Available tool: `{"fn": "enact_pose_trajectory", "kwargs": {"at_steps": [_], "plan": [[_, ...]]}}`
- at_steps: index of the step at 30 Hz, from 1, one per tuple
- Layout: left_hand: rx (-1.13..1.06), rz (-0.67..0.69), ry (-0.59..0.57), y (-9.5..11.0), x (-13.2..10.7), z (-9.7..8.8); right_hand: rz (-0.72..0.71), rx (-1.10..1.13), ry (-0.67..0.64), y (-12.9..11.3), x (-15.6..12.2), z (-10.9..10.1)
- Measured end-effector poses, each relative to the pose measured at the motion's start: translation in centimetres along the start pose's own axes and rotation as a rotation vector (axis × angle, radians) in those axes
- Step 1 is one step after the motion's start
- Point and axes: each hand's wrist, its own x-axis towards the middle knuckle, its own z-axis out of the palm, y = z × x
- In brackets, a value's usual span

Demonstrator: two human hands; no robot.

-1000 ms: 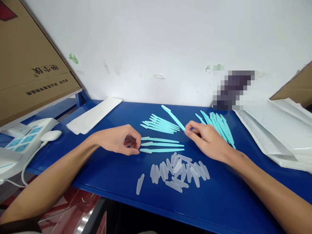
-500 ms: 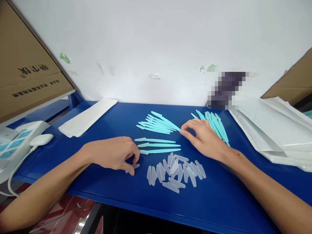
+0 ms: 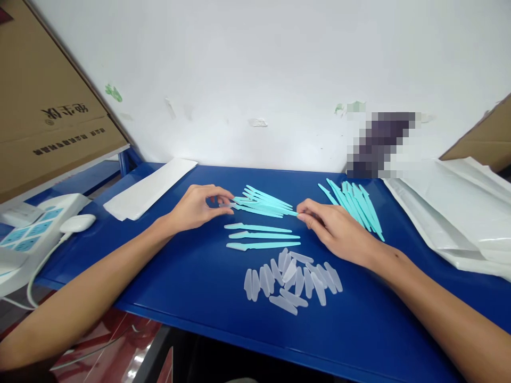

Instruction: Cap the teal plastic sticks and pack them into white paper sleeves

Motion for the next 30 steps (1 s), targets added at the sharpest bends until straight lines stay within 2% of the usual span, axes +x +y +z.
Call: {"fn": "enact_pose_trajectory", "kwargs": {"at_steps": [4,9,19,26,30], "plan": [[-0.026,0.018,0.08,0.7,-0.1,1.1,0.023,-0.004,-0.064,-0.4,0.0,0.2],[-0.027,0.083,0.135,1.3,-0.2,1.3,0.037,0.043,-0.081,-0.7,0.0,0.2],[-0.043,0.148,0.125,1.8,-0.3,1.6,0.062,0.141,-0.029,-1.6,0.1,0.1],[-0.15,0.103,0.176,2.6,-0.4,2.5,0.062,0.195,0.047,-2.1,0.2,0.6],[-0.242,0.034,0.168,3.2,-0.4,2.7,0.059,0.204,0.021,-2.4,0.0,1.1]]}}
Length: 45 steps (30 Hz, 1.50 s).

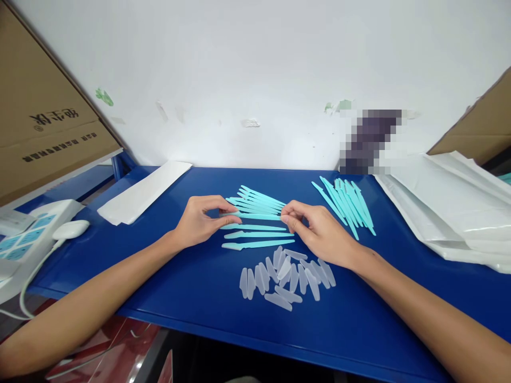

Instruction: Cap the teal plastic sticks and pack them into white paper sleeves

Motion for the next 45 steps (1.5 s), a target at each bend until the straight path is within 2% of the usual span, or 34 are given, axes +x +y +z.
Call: {"fn": "enact_pose_trajectory", "kwargs": {"at_steps": [6,10,12,14,18,20,22,28,32,34,37,39,40,43,45], "plan": [[0.091,-0.015,-0.266,-0.7,0.5,-1.3,-0.131,-0.248,-0.034,0.7,0.6,0.2],[0.265,-0.01,-0.174,-0.4,0.8,-1.9,-0.159,-0.354,-0.004,1.0,1.2,0.5],[0.264,-0.002,-0.198,0.4,0.7,-1.9,-0.179,-0.409,-0.004,0.9,1.5,0.8],[0.181,0.002,-0.347,1.6,0.4,-1.5,-0.202,-0.452,-0.013,0.9,1.7,0.9],[-0.036,-0.008,-0.763,3.8,-0.3,-0.5,-0.217,-0.471,-0.029,1.2,1.7,1.2],[-0.078,0.026,-0.869,4.3,-0.5,0.0,-0.194,-0.462,-0.029,1.3,1.7,1.3],[-0.061,0.068,-0.898,4.6,-0.4,0.1,-0.174,-0.453,-0.03,1.4,1.7,1.4],[0.071,0.114,-0.919,5.0,-0.1,-0.7,-0.114,-0.453,-0.001,1.5,1.8,1.3],[0.09,0.117,-0.834,4.8,0.2,-1.7,0.032,-0.431,0.131,0.9,1.5,0.9],[0.047,0.085,-0.683,3.9,0.5,-2.4,0.075,-0.405,0.246,0.4,1.3,0.8],[0.081,0.046,-0.306,1.5,1.0,-3.4,0.057,-0.38,0.312,0.2,1.1,0.6],[0.201,0.04,-0.152,-0.6,1.1,-3.9,0.029,-0.397,0.241,0.5,1.2,0.6],[0.266,0.041,-0.143,-1.7,1.0,-4.1,0.016,-0.411,0.184,0.8,1.3,0.6],[0.395,0.043,-0.232,-4.1,0.9,-4.4,0.0,-0.415,0.021,1.8,1.6,0.5],[0.421,0.047,-0.295,-5.0,0.8,-4.4,0.027,-0.381,-0.051,2.2,1.8,0.2]]}}
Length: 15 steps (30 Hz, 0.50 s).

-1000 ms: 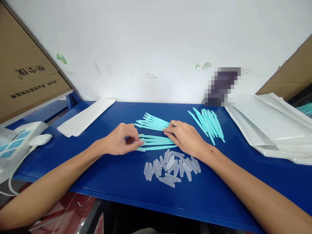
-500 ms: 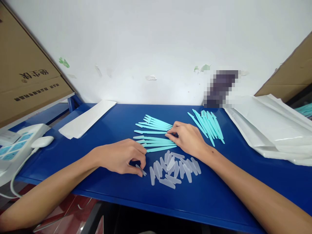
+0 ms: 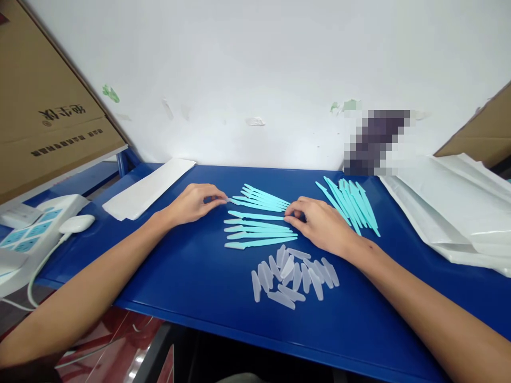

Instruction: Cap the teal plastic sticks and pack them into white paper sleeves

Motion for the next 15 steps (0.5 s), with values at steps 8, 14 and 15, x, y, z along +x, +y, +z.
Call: {"fn": "enact_pose_trajectory", "kwargs": {"at_steps": [8,14,15], "plan": [[-0.249,-0.154,0.012,0.6,0.2,0.6,0.001,0.021,-0.196,0.0,-0.9,-1.4],[-0.463,-0.271,0.04,0.8,0.2,1.2,-0.037,-0.031,-0.109,0.7,-1.3,-1.4],[-0.499,-0.283,0.05,0.8,0.3,1.3,-0.03,-0.056,-0.083,0.9,-1.3,-1.4]]}}
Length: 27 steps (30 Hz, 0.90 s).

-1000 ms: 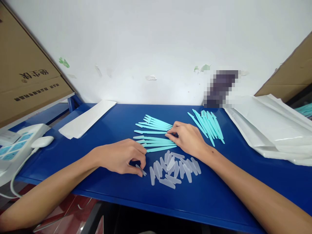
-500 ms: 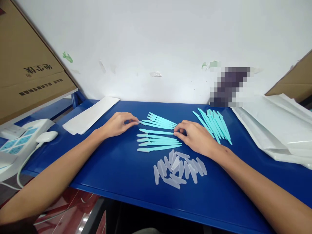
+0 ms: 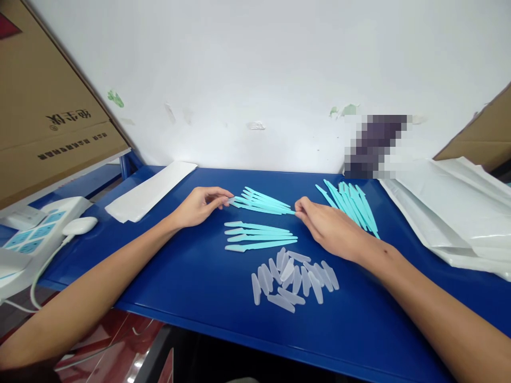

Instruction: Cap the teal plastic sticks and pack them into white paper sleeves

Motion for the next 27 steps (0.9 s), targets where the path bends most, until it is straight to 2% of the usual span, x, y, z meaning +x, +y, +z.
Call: {"fn": "enact_pose_trajectory", "kwargs": {"at_steps": [6,11,20,27], "plan": [[-0.213,-0.106,-0.007,1.2,0.1,0.6,0.034,-0.182,0.116,0.2,0.2,-0.2],[-0.295,-0.205,0.001,1.7,0.0,1.1,0.063,-0.298,0.193,-0.4,0.2,-0.5],[-0.216,-0.231,0.138,1.9,-0.1,2.7,0.025,-0.334,0.138,-1.3,0.3,-0.1],[-0.165,-0.258,0.227,2.1,-0.1,2.8,0.035,-0.304,0.122,-1.6,0.3,-0.3]]}}
